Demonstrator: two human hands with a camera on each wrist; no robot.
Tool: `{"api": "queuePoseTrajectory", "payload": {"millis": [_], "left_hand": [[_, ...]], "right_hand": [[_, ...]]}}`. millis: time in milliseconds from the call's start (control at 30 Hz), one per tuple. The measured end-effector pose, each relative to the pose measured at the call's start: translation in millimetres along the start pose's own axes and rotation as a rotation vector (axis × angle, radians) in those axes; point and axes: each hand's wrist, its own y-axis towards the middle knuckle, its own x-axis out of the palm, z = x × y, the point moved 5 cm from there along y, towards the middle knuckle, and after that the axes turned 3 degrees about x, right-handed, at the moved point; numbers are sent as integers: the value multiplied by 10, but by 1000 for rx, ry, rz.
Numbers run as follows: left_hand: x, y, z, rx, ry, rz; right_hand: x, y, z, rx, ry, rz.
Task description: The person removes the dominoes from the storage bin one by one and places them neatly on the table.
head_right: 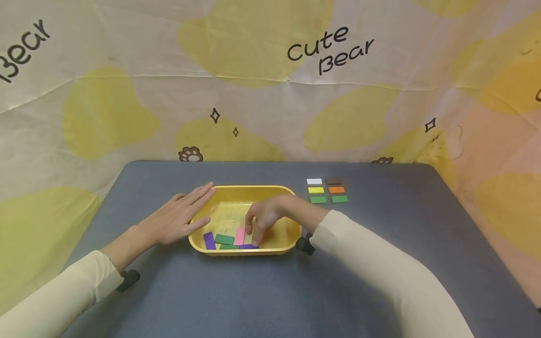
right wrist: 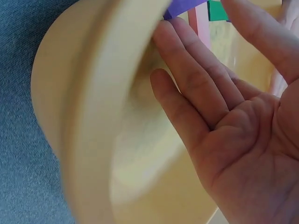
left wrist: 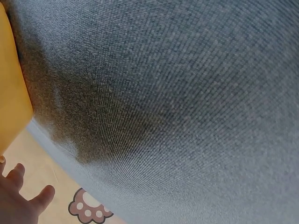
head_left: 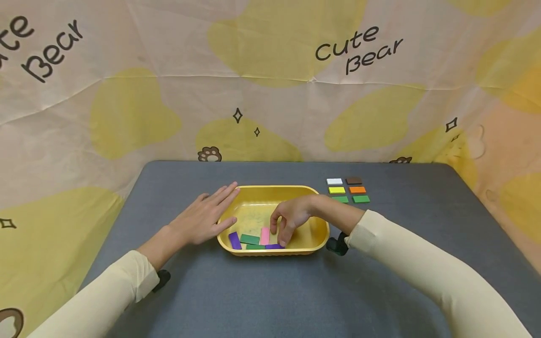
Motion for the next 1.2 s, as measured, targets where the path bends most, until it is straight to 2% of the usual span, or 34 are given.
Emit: {"api": "queuePoseTrajectory", "payload": {"millis": [500, 800, 1200], "left_hand": [[-12, -2, 14, -3, -1, -1], [-15, -1, 9, -4, -1, -4], [-11, 0, 9, -4, 2, -7]], "right_hand": [[41, 80, -153, 56, -131, 65], [74, 142, -212, 65, -278, 98], [113, 154, -260, 52, -294, 72]]}}
